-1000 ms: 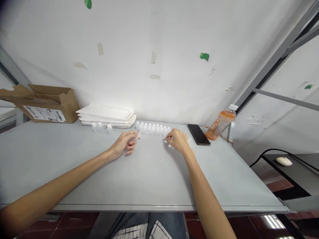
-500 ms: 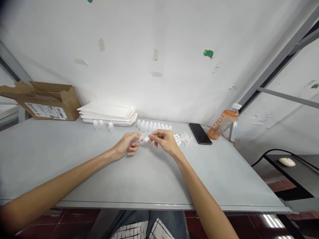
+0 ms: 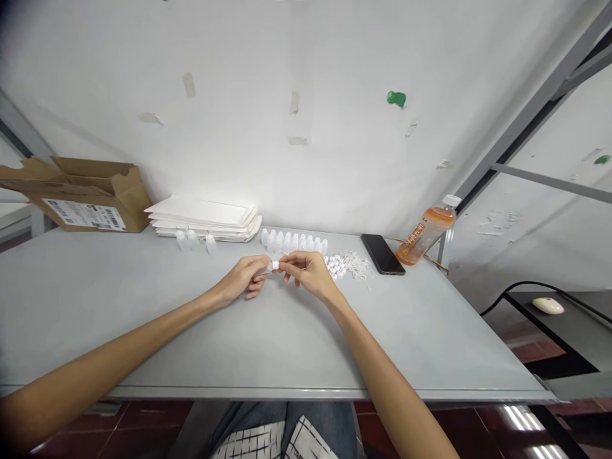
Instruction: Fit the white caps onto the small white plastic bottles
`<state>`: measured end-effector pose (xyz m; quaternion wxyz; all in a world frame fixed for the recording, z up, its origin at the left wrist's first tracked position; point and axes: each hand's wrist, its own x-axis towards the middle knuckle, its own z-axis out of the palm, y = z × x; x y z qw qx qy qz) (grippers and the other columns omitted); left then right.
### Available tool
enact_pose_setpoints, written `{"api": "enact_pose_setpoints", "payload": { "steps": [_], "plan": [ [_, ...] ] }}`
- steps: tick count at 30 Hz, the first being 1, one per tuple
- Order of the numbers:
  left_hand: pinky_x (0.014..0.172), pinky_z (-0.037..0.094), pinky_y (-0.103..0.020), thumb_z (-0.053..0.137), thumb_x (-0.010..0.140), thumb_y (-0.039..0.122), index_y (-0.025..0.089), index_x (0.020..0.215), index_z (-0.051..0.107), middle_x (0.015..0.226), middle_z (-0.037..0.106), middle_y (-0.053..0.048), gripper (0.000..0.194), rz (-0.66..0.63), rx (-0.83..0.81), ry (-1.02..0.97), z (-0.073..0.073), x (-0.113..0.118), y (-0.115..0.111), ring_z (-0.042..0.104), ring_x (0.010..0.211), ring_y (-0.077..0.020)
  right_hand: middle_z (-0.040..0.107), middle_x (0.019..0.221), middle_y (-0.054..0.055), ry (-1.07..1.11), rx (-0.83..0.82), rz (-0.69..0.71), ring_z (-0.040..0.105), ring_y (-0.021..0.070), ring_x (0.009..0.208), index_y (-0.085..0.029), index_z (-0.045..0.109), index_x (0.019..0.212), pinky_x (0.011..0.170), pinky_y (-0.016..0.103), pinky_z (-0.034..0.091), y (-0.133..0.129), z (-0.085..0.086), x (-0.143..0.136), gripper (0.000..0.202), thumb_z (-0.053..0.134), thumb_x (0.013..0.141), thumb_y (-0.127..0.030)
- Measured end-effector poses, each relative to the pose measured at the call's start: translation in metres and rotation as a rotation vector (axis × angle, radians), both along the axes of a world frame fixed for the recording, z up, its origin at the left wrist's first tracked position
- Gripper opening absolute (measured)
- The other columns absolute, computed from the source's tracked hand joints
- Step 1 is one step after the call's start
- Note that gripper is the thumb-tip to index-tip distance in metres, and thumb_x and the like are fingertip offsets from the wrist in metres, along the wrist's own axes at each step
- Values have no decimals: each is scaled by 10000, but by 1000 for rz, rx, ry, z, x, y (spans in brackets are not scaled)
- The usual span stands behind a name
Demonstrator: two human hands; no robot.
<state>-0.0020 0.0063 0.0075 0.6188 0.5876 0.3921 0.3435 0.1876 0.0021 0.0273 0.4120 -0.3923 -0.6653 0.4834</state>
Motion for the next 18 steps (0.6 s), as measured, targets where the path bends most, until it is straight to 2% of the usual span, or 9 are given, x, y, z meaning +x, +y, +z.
{"api": "enact_pose_setpoints", "payload": {
  "steps": [3, 5, 10, 12, 15, 18],
  "plan": [
    [380, 249, -200, 402, 913, 373, 178, 797, 541, 613, 261, 61, 266, -3, 62, 44, 3, -2, -2, 250, 442, -70, 705, 834, 82, 12, -1, 4, 623, 144, 611, -145, 729, 847, 449, 239, 464, 0, 0, 0, 295, 723, 738, -419],
    [404, 252, -212, 385, 916, 358, 176, 792, 545, 596, 275, 59, 272, 6, 165, 119, 5, -3, -4, 265, 451, -80, 693, 818, 76, 16, -1, 8, 626, 149, 619, -144, 736, 850, 452, 244, 477, -1, 0, 0, 299, 742, 723, -415],
    [546, 323, -249, 393, 915, 282, 166, 852, 595, 614, 450, 30, 242, 95, 717, 407, 7, -6, -8, 402, 558, -120, 690, 851, 72, 18, 0, 59, 653, 160, 649, -155, 742, 900, 481, 250, 502, -1, 1, 1, 295, 741, 738, -401],
    [561, 330, -251, 403, 910, 261, 161, 905, 603, 670, 504, 17, 224, 120, 837, 446, 4, -7, -7, 422, 577, -123, 697, 887, 75, 32, -12, 68, 680, 175, 679, -162, 736, 922, 506, 256, 516, -2, 2, 2, 292, 727, 756, -401],
    [559, 337, -247, 409, 909, 253, 157, 911, 607, 722, 534, 3, 220, 128, 899, 456, 0, -7, -5, 428, 574, -117, 696, 878, 72, 62, -33, 68, 696, 191, 697, -160, 728, 920, 523, 267, 530, -2, 3, 1, 293, 738, 746, -395],
    [547, 335, -243, 406, 910, 262, 157, 873, 612, 702, 527, 3, 235, 113, 858, 434, 2, -6, -7, 419, 566, -114, 686, 865, 67, 89, -51, 72, 682, 182, 684, -157, 725, 891, 520, 276, 539, -2, 3, 0, 290, 763, 715, -384]
  ]
}}
